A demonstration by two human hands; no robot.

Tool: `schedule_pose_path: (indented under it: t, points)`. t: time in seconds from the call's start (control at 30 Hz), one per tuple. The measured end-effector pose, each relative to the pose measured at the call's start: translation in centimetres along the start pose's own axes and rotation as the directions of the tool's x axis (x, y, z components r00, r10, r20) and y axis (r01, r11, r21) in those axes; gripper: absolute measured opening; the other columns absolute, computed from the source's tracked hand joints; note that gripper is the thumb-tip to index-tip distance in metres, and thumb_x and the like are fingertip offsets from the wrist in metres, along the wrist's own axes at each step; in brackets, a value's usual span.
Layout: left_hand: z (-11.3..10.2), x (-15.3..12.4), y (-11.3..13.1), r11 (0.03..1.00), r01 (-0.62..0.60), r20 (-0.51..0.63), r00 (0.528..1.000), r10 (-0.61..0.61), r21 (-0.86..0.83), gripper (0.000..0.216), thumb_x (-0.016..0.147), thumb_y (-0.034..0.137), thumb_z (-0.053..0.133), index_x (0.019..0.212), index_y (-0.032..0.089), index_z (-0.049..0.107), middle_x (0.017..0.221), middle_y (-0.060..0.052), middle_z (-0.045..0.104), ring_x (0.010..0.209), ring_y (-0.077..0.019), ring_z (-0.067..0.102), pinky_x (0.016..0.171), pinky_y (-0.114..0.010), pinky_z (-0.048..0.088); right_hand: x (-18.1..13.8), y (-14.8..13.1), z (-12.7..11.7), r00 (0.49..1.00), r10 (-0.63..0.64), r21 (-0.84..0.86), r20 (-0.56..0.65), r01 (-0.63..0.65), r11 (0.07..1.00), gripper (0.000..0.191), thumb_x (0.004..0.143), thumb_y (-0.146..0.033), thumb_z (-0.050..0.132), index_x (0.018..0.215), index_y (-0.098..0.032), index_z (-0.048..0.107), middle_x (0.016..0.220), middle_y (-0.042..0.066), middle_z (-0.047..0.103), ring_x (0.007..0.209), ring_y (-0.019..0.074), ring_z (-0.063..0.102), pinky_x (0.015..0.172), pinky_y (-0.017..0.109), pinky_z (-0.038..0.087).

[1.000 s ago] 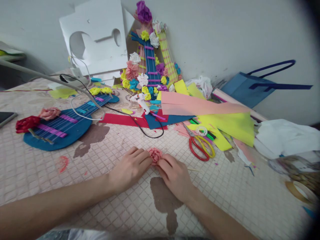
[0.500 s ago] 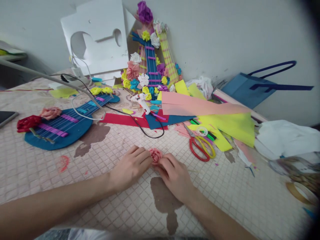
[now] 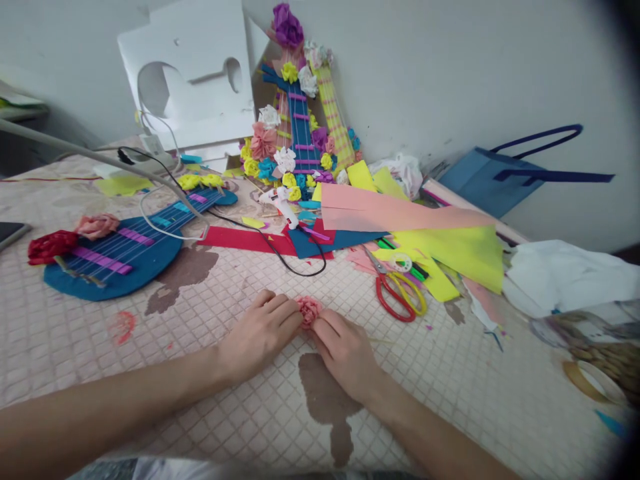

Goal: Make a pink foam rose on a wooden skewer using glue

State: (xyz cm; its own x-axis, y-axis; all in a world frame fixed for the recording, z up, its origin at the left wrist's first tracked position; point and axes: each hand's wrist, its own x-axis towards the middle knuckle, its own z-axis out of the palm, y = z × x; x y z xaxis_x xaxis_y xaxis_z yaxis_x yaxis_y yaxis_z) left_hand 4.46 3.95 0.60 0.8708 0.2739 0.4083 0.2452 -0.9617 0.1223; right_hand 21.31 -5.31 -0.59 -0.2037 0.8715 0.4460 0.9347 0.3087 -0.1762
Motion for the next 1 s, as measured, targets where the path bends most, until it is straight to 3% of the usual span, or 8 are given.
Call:
schedule_pose_path:
  t: [0.1, 0.2, 0.37, 0.67, 0.73, 0.83, 0.9, 1.0]
  points:
    - [0.1, -0.1, -0.3, 1.0, 0.011, -0.021, 1.0, -0.012, -0.028, 0.016, 0.095, 0.021, 0.046, 0.085, 0.015, 0.057, 0.083, -0.002, 0.058, 0.079, -0.0171, 0.051, 0.073, -0.034, 0.034, -0.1, 0.3, -0.3, 0.996, 0.073, 0.078, 0.043, -0.077, 0.994, 0.01, 0.093, -0.021, 0.047, 0.093, -0.019, 0.058, 0.093, 0.007, 0.062, 0.081, 0.0176, 0.061, 0.067, 0.029, 0.053]
    - [0.1, -0.4, -0.7, 0.999, 0.005, -0.025, 1.0, -0.005, -0.034, 0.016, 0.095, 0.021, 0.046, 0.086, 0.016, 0.057, 0.084, -0.003, 0.059, 0.079, -0.0168, 0.051, 0.073, -0.033, 0.034, -0.5, 1.1, -0.9, 0.991, 0.107, 0.122, 0.082, -0.117, 0.986, 0.012, 0.09, -0.022, 0.052, 0.102, -0.019, 0.054, 0.098, 0.007, 0.06, 0.089, 0.0201, 0.059, 0.073, 0.032, 0.053]
    - [0.0, -0.7, -1.2, 0.998, -0.065, -0.041, 0.997, 0.065, 0.011, 0.019, 0.096, 0.021, 0.044, 0.083, 0.015, 0.057, 0.083, -0.003, 0.06, 0.079, -0.0169, 0.051, 0.073, -0.034, 0.035, -2.0, 2.3, -2.2, 0.99, 0.07, 0.133, 0.121, -0.086, 0.987, 0.014, 0.091, -0.014, 0.045, 0.087, -0.02, 0.057, 0.085, 0.005, 0.059, 0.081, 0.0183, 0.057, 0.072, 0.033, 0.051]
    - [-1.1, -0.6, -2.8, 0.983, -0.179, -0.057, 0.982, 0.181, 0.042, 0.02, 0.097, 0.015, 0.039, 0.09, 0.016, 0.058, 0.086, -0.004, 0.063, 0.084, -0.0163, 0.054, 0.079, -0.035, 0.038, -4.7, 4.9, -4.1, 0.993, 0.053, 0.159, 0.11, -0.07, 0.985, 0.015, 0.092, -0.016, 0.046, 0.09, -0.021, 0.06, 0.086, 0.005, 0.061, 0.079, 0.0167, 0.059, 0.069, 0.031, 0.051]
    - [-1.3, -0.9, -3.4, 0.985, -0.171, -0.066, 0.983, 0.173, 0.035, 0.018, 0.097, 0.015, 0.039, 0.093, 0.016, 0.057, 0.086, -0.004, 0.063, 0.084, -0.0166, 0.054, 0.079, -0.035, 0.038, -5.0, 5.7, -4.3, 0.994, 0.071, 0.178, 0.082, -0.085, 0.98, 0.013, 0.091, -0.017, 0.047, 0.091, -0.021, 0.059, 0.086, 0.004, 0.061, 0.079, 0.0164, 0.06, 0.07, 0.03, 0.051]
    - [-1.8, -1.6, -4.4, 0.988, -0.15, -0.082, 0.985, 0.152, 0.032, 0.015, 0.096, 0.015, 0.041, 0.099, 0.016, 0.056, 0.088, -0.004, 0.063, 0.085, -0.0173, 0.055, 0.08, -0.036, 0.038, -5.0, 7.0, -4.2, 0.974, 0.225, 0.171, -0.003, -0.221, 0.96, 0.01, 0.09, -0.018, 0.047, 0.089, -0.02, 0.057, 0.083, 0.004, 0.061, 0.074, 0.0155, 0.06, 0.064, 0.027, 0.051]
    - [-2.4, -2.1, -5.0, 0.988, -0.149, -0.094, 0.984, 0.153, 0.051, 0.015, 0.096, 0.015, 0.041, 0.1, 0.016, 0.055, 0.089, -0.004, 0.064, 0.085, -0.0176, 0.055, 0.081, -0.036, 0.037, -4.6, 7.8, -4.0, 0.944, 0.326, 0.116, -0.053, -0.318, 0.941, 0.009, 0.09, -0.02, 0.047, 0.088, -0.02, 0.056, 0.081, 0.003, 0.06, 0.07, 0.0159, 0.059, 0.061, 0.028, 0.05]
    - [-3.5, -3.0, -5.9, 0.981, -0.169, -0.088, 0.98, 0.178, 0.101, 0.02, 0.097, 0.013, 0.036, 0.101, 0.017, 0.055, 0.089, -0.003, 0.065, 0.085, -0.017, 0.056, 0.082, -0.036, 0.037, -3.6, 8.8, -3.4, 0.937, 0.332, -0.031, -0.106, -0.337, 0.941, 0.007, 0.088, -0.02, 0.048, 0.086, -0.021, 0.054, 0.081, 0.004, 0.06, 0.077, 0.0202, 0.058, 0.068, 0.034, 0.049]
